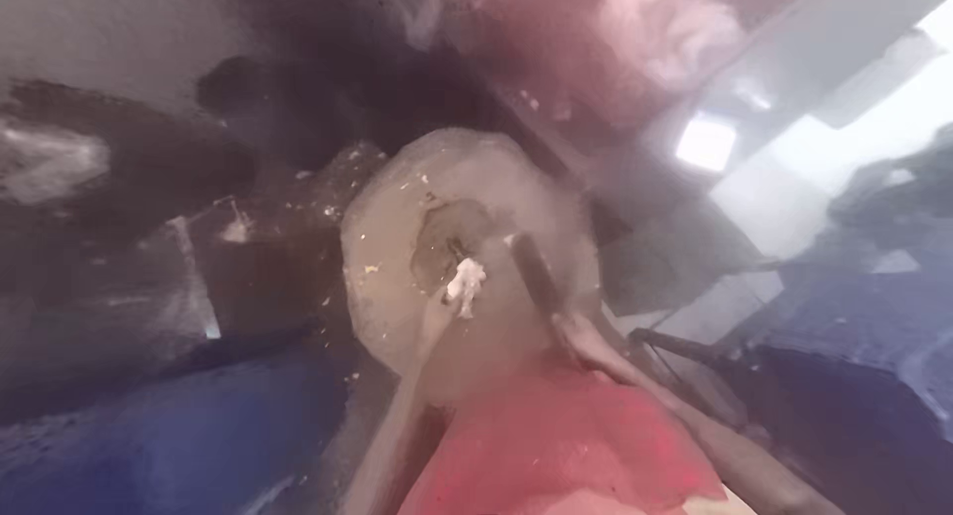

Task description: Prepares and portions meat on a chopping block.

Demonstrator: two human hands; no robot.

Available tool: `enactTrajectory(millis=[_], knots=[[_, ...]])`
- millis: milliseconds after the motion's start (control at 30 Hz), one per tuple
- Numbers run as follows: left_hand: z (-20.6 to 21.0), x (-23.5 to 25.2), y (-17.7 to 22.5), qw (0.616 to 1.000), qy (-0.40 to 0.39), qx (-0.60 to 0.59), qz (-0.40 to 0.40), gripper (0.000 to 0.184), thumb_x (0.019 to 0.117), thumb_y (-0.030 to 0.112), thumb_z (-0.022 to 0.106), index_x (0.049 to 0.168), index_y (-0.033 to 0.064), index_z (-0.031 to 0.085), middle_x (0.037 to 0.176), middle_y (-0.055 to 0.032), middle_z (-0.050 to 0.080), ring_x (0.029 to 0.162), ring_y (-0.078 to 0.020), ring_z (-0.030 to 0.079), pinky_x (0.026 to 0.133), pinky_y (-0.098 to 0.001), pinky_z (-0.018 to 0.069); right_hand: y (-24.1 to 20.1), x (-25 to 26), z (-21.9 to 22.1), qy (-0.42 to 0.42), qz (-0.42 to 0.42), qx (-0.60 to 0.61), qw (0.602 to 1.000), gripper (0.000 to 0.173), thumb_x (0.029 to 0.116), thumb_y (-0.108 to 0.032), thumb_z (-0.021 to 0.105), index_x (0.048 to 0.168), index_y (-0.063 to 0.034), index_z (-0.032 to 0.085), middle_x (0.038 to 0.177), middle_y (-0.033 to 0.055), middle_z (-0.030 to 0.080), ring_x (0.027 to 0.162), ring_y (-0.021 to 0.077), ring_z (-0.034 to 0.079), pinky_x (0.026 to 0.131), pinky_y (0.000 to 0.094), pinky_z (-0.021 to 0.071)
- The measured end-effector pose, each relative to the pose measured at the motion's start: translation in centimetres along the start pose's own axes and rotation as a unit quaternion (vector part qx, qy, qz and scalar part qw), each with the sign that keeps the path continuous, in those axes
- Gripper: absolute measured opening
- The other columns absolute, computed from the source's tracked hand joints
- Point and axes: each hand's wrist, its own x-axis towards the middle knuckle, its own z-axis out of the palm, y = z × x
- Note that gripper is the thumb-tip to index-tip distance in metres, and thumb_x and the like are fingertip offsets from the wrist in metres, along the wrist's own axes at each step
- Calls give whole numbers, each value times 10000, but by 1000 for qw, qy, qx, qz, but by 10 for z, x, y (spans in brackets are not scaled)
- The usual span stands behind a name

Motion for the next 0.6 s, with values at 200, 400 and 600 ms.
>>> enactTrajectory(millis=[200, 400, 600], knots=[[3, -27, -43, 998, 33, 9, -60, 466, 1007, 422, 632, 1329, 85, 634, 1142, -152, 714, 1031, -267, 704, 950, -506, 558, -19, -13, 9, 16, -107, -146, 983, 555, 1067, -487, 451, 1374, -37, 558, 1190, 187, 671, 1101, 299, 663, 997, 526, 517], [4, -29, -45, 991, 114, 6, -66, 606, 999, 421, 642, 1449, 33, 518, 1257, -224, 662, 1149, -350, 655, 1013, -561, 514, -40, -22, 11, -41, -127, -183, 974, 588, 1083, -493, 399, 1486, -68, 453, 1292, 202, 634, 1172, 312, 640, 1021, 537, 504], [41, -35, 22, 935, 59, 167, 308, 432, 961, 260, 667, 1374, 134, 645, 1476, -144, 556, 1343, -316, 551, 1111, -506, 459, -28, -15, 21, -14, -128, -247, 960, 587, 1098, -458, 371, 1521, -54, 417, 1329, 233, 627, 1218, 377, 632, 1051, 585, 478]])
